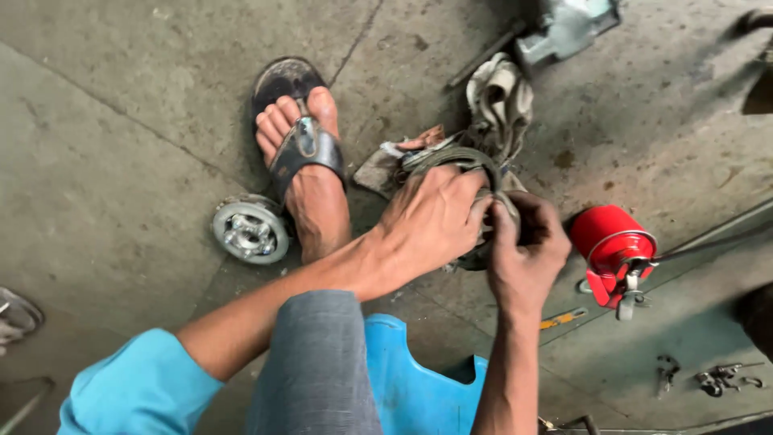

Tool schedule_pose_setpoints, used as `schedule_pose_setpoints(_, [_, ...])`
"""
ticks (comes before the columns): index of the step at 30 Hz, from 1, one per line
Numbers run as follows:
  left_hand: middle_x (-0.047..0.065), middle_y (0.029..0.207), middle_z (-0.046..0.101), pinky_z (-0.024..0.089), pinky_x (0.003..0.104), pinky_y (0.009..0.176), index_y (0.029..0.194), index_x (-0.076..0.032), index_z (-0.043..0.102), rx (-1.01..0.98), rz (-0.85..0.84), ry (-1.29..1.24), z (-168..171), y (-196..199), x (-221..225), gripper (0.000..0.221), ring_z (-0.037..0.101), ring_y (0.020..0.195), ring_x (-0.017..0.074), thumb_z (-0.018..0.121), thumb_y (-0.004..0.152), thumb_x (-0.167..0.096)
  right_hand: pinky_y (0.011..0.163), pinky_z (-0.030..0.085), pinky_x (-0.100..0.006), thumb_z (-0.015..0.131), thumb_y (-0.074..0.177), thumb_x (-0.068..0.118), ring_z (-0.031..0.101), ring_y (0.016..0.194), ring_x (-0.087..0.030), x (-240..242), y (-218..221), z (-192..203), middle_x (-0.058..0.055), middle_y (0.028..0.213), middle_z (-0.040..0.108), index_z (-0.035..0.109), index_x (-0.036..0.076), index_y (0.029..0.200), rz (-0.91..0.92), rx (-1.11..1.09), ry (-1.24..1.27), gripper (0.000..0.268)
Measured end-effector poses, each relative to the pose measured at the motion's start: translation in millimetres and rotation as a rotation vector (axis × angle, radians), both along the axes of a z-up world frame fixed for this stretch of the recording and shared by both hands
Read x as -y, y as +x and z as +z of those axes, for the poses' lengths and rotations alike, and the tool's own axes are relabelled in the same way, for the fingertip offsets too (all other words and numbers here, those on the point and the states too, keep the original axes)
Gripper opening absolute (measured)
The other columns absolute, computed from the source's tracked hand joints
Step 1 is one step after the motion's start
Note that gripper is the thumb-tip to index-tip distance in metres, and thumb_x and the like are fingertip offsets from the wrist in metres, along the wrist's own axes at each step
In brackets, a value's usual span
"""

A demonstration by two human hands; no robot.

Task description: Disassembling and inspecting motorcycle brake components on a workshop floor.

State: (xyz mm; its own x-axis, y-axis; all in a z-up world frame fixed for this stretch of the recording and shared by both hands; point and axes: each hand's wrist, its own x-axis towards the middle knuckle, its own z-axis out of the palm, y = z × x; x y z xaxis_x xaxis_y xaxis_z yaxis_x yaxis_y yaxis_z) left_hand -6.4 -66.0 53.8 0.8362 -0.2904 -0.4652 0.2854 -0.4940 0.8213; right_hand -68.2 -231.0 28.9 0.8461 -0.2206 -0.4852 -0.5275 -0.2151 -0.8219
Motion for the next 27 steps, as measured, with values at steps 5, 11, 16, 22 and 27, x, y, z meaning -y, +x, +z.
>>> schedule_pose_setpoints(5, [0.029,0.084,0.069,0.057,0.054,0.065,0.094,0.000,0.071,-0.014,-0.025,0.195,6,9,6,0.018,0.069,0.077,0.0484,0.062,0.093,-0.015,0.082,0.053,-0.026,0.072,0.098,0.006,0.064,0.089,-0.010,-11,14,6,-0.007,0.096,0.074,0.069,-0.005,0.108,0.078,-0.032,-0.102,0.015])
schedule_pose_setpoints(11, [0.033,0.082,0.067,0.057,0.057,0.065,0.107,0.002,0.068,-0.063,-0.117,0.295,8,14,15,0.023,0.069,0.077,0.0515,0.060,0.090,-0.011,0.083,0.056,-0.028,0.071,0.095,0.009,0.069,0.089,-0.012,-13,19,4,-0.011,0.098,0.076,0.069,-0.004,0.110,0.047,-0.039,-0.154,0.020])
schedule_pose_setpoints(16, [0.032,0.086,0.068,0.058,0.056,0.066,0.106,0.001,0.068,-0.095,-0.160,0.361,-3,20,22,0.023,0.070,0.080,0.0498,0.059,0.090,-0.012,0.081,0.056,-0.030,0.069,0.095,0.010,0.073,0.085,-0.017,-21,28,4,-0.015,0.095,0.076,0.069,-0.002,0.110,0.079,0.021,-0.283,0.020])
schedule_pose_setpoints(22, [0.031,0.087,0.069,0.057,0.058,0.069,0.107,-0.001,0.069,-0.136,-0.218,0.393,3,25,30,0.024,0.070,0.082,0.0507,0.060,0.089,-0.014,0.081,0.056,-0.033,0.071,0.093,0.013,0.074,0.088,-0.019,-11,23,0,-0.016,0.096,0.076,0.070,-0.002,0.110,0.076,-0.003,-0.302,0.022])
schedule_pose_setpoints(27, [0.030,0.089,0.070,0.056,0.058,0.074,0.108,-0.003,0.070,-0.224,-0.189,0.395,-1,10,29,0.022,0.069,0.087,0.0504,0.058,0.092,-0.013,0.082,0.056,-0.033,0.070,0.096,0.015,0.074,0.088,-0.017,-6,19,-1,-0.016,0.097,0.076,0.071,-0.001,0.110,0.088,-0.026,-0.275,0.021])
